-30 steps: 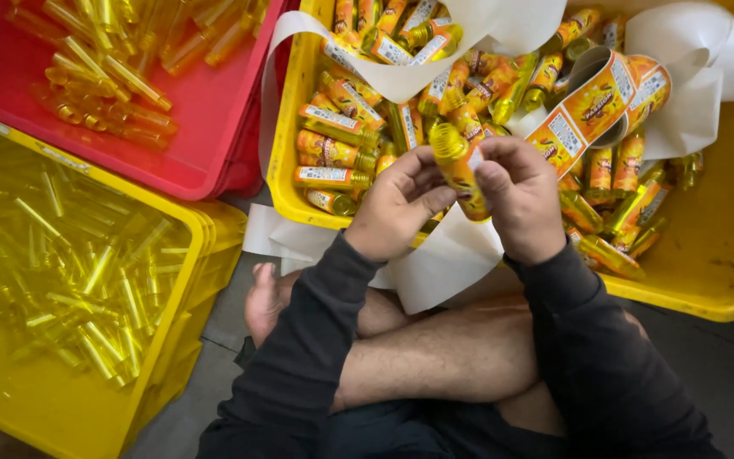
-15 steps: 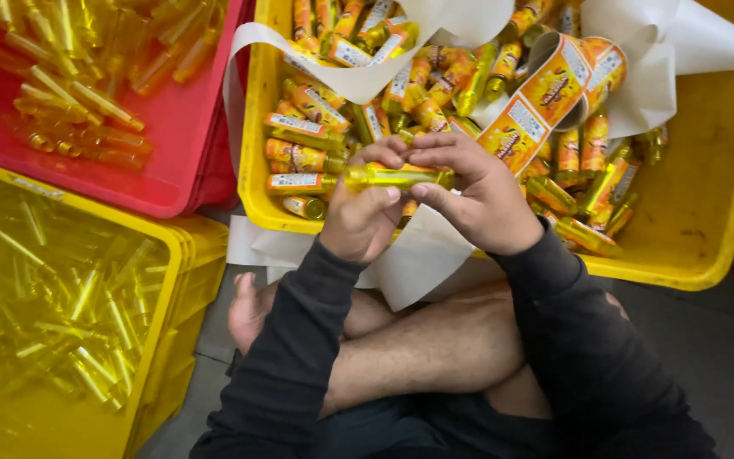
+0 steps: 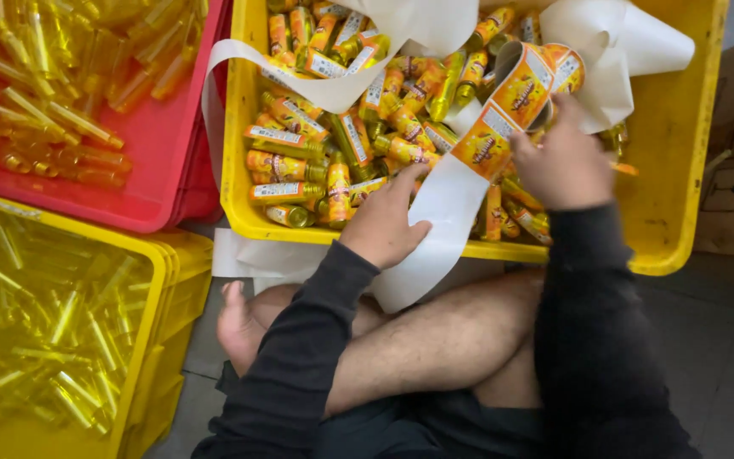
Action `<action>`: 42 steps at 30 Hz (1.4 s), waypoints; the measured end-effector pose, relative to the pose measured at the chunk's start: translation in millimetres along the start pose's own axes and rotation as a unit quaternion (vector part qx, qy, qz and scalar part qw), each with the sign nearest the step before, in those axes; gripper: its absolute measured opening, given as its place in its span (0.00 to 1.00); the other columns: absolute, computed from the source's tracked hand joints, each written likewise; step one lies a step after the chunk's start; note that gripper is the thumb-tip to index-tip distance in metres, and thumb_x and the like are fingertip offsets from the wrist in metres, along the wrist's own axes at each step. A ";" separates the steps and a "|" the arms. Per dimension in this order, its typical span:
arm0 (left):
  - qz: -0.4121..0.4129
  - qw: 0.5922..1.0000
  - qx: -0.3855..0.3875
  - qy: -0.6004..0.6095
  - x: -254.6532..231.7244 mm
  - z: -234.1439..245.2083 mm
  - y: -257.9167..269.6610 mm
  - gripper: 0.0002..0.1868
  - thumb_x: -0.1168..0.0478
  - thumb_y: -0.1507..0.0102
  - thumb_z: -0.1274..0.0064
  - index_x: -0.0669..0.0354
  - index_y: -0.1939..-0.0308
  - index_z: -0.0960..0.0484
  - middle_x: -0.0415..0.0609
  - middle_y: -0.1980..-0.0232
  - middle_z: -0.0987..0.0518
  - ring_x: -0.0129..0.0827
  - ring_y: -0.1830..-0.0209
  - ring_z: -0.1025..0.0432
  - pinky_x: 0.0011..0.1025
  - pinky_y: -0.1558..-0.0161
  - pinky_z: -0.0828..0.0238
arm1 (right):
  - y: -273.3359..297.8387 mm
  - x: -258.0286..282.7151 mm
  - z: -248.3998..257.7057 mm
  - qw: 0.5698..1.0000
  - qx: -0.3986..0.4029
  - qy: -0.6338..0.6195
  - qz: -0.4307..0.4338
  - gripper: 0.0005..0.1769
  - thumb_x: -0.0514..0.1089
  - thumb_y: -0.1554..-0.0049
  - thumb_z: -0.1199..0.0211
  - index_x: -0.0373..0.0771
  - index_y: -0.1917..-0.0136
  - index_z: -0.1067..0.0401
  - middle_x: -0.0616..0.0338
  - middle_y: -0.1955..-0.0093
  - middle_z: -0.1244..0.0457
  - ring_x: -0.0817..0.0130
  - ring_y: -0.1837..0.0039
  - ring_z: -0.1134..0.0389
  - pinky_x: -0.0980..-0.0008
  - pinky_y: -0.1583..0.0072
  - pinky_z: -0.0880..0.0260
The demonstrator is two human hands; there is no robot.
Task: Manually applying adhesive labels to small yellow plastic bottles from a roll.
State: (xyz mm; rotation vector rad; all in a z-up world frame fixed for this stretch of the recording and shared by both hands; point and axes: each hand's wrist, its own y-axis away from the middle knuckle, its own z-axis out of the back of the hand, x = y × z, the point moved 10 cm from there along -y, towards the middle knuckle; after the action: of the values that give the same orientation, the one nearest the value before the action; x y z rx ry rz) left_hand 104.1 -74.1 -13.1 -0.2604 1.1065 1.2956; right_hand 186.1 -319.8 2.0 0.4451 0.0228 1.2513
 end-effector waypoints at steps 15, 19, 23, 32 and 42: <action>0.004 0.784 0.019 0.620 33.2 11.8 -0.6 0.49 0.48 0.36 0.42 0.50 0.20 0.57 0.63 0.38 0.29 0.48 0.43 0.26 0.46 0.40 0.25 | 55.6 76.0 -21.7 0.829 0.086 -0.539 0.120 0.32 0.31 0.41 0.40 0.46 0.29 0.49 0.60 0.56 0.39 0.74 0.59 0.33 0.76 0.64 0.28; -0.037 0.818 -0.018 0.574 46.9 -9.8 -13.9 0.47 0.66 0.38 0.37 0.49 0.22 0.50 0.57 0.50 0.21 0.42 0.57 0.19 0.34 0.59 0.16 | 73.7 88.6 -8.9 0.841 0.117 -0.508 0.145 0.33 0.28 0.44 0.37 0.41 0.30 0.44 0.62 0.61 0.41 0.74 0.63 0.35 0.78 0.67 0.32; -0.057 0.836 -0.039 0.545 46.1 -8.5 -14.7 0.43 0.71 0.40 0.38 0.49 0.25 0.44 0.57 0.53 0.20 0.40 0.58 0.20 0.34 0.60 0.14 | 100.0 107.7 40.4 0.914 -0.133 -0.187 0.335 0.28 0.41 0.46 0.22 0.31 0.37 0.30 0.43 0.46 0.42 0.42 0.44 0.32 0.51 0.46 0.31; -0.097 0.809 -0.046 0.579 49.1 -1.6 -15.8 0.38 0.72 0.36 0.42 0.51 0.26 0.43 0.59 0.51 0.17 0.41 0.57 0.19 0.36 0.56 0.14 | 131.5 141.4 23.1 0.876 -0.155 -0.037 0.455 0.15 0.54 0.46 0.24 0.54 0.47 0.20 0.69 0.46 0.31 0.64 0.40 0.30 0.59 0.35 0.38; -0.177 0.947 -0.149 0.224 -25.2 48.3 41.4 0.38 0.74 0.34 0.55 0.43 0.22 0.44 0.66 0.40 0.20 0.59 0.38 0.26 0.52 0.38 0.25 | 113.7 132.7 19.8 0.883 0.010 -0.233 0.408 0.08 0.37 0.40 0.31 0.38 0.47 0.18 0.52 0.50 0.27 0.51 0.47 0.25 0.56 0.44 0.28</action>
State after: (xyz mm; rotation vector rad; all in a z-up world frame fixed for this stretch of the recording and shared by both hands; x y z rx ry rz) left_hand 96.3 -42.6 47.1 -0.9770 1.1685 1.0983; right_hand 130.9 -176.7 88.0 0.8121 -0.6218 1.9348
